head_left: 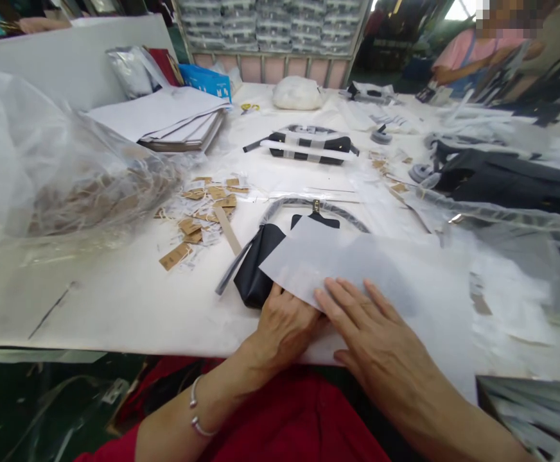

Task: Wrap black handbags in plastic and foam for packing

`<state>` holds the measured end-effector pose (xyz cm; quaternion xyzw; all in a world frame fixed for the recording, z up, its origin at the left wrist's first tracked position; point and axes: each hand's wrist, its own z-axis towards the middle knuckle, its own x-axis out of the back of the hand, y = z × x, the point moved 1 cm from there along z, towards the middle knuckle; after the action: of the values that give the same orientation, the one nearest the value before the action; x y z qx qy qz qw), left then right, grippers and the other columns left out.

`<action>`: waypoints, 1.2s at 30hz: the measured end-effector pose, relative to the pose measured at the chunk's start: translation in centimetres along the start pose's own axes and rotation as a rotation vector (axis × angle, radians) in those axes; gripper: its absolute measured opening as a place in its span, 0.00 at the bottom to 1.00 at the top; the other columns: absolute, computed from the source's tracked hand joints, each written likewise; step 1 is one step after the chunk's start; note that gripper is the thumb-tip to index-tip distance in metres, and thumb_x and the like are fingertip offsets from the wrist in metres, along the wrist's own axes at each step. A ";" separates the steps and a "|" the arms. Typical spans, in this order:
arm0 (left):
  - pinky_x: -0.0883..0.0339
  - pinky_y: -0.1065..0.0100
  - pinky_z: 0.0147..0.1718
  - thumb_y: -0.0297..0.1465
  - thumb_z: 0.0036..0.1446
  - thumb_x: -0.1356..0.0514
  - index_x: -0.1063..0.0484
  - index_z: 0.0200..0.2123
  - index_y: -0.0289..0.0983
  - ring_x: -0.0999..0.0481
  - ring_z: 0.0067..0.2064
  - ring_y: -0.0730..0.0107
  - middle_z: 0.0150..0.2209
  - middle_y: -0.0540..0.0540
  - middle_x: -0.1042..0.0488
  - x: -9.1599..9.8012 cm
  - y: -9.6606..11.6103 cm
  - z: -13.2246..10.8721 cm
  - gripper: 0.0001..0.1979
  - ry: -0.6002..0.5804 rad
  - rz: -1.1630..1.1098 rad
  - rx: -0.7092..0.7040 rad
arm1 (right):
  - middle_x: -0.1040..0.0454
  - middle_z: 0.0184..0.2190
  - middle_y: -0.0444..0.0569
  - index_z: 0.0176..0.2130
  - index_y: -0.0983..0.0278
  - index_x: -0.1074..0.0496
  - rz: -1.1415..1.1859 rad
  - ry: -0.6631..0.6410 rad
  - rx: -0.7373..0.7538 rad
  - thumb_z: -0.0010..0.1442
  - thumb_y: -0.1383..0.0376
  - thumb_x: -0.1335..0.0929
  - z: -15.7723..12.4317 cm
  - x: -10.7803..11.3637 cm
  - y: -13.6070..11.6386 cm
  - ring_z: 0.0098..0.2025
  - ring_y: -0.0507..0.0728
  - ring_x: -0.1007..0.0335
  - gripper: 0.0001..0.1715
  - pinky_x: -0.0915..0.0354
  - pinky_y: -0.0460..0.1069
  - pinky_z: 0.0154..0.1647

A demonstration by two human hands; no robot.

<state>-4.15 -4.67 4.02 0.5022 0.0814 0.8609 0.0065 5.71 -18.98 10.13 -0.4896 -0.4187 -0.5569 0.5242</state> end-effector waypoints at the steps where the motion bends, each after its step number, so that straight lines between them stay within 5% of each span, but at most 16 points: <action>1: 0.38 0.49 0.57 0.38 0.64 0.42 0.33 0.55 0.37 0.26 0.54 0.53 0.50 0.38 0.24 0.2 0.0 0.2 0.19 -0.027 -0.007 0.012 | 0.34 0.63 0.58 0.63 0.66 0.37 -0.039 0.030 -0.014 0.57 0.74 0.35 -0.4 -0.1 0.9 0.64 0.67 0.38 0.35 0.42 0.66 0.64; 6: 0.36 0.49 0.53 0.42 0.60 0.37 0.34 0.54 0.35 0.25 0.50 0.50 0.47 0.37 0.24 0.4 0.0 0.4 0.25 -0.052 -0.010 0.037 | 0.23 0.51 0.52 0.52 0.63 0.27 -0.028 0.201 -0.044 0.62 0.76 0.40 1.0 3.2 3.7 0.54 0.59 0.27 0.23 0.32 0.56 0.59; 11: 0.34 0.54 0.49 0.38 0.63 0.40 0.36 0.56 0.33 0.25 0.49 0.53 0.50 0.37 0.25 0.4 -0.1 -0.3 0.23 -0.010 -0.009 0.009 | 0.25 0.55 0.53 0.55 0.65 0.29 -0.020 0.434 0.066 0.63 0.76 0.38 4.5 5.6 1.7 0.61 0.60 0.34 0.23 0.39 0.59 0.65; 14: 0.32 0.57 0.46 0.38 0.64 0.42 0.33 0.52 0.35 0.24 0.45 0.57 0.46 0.39 0.24 0.2 -0.1 -0.6 0.17 0.031 -0.027 0.004 | 0.24 0.54 0.54 0.53 0.65 0.26 0.016 0.299 0.136 0.63 0.76 0.40 5.0 2.6 1.1 0.59 0.60 0.31 0.23 0.37 0.59 0.64; 19: 0.31 0.59 0.39 0.35 0.65 0.43 0.30 0.44 0.35 0.24 0.38 0.61 0.36 0.44 0.24 0.9 -0.2 -1.1 0.09 0.035 -0.008 -0.049 | 0.27 0.57 0.55 0.56 0.65 0.28 0.049 0.081 0.014 0.62 0.75 0.40 3.8 -1.7 1.6 0.58 0.60 0.30 0.25 0.32 0.58 0.59; 24: 0.39 0.53 0.57 0.38 0.67 0.47 0.28 0.48 0.35 0.24 0.49 0.58 0.45 0.42 0.21 4.3 -2.9 -1.7 0.15 0.109 0.023 0.002 | 0.30 0.59 0.56 0.57 0.65 0.30 0.049 0.054 -0.043 0.66 0.67 0.38 3.3 -0.5 1.2 0.60 0.62 0.32 0.21 0.34 0.61 0.60; 29: 0.40 0.52 0.57 0.40 0.69 0.50 0.29 0.52 0.35 0.28 0.57 0.53 0.53 0.42 0.24 6.0 -5.4 -2.5 0.19 0.078 0.123 0.056 | 0.37 0.65 0.57 0.60 0.63 0.34 0.034 -0.043 -0.092 0.58 0.60 0.28 3.4 -0.7 0.8 0.63 0.68 0.38 0.32 0.38 0.66 0.61; 36: 0.35 0.59 0.55 0.26 0.64 0.43 0.27 0.37 0.39 0.22 0.47 0.66 0.38 0.49 0.20 8.7 -3.5 -0.5 0.05 0.284 -0.092 0.046 | 0.37 0.65 0.56 0.61 0.60 0.35 0.094 -0.094 -0.061 0.55 0.63 0.27 3.5 -0.4 0.8 0.64 0.68 0.39 0.36 0.39 0.67 0.61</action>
<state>-9.17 -0.47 10.79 0.3710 0.1242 0.9200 0.0229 6.85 -15.55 10.34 -0.5501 -0.4023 -0.5205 0.5145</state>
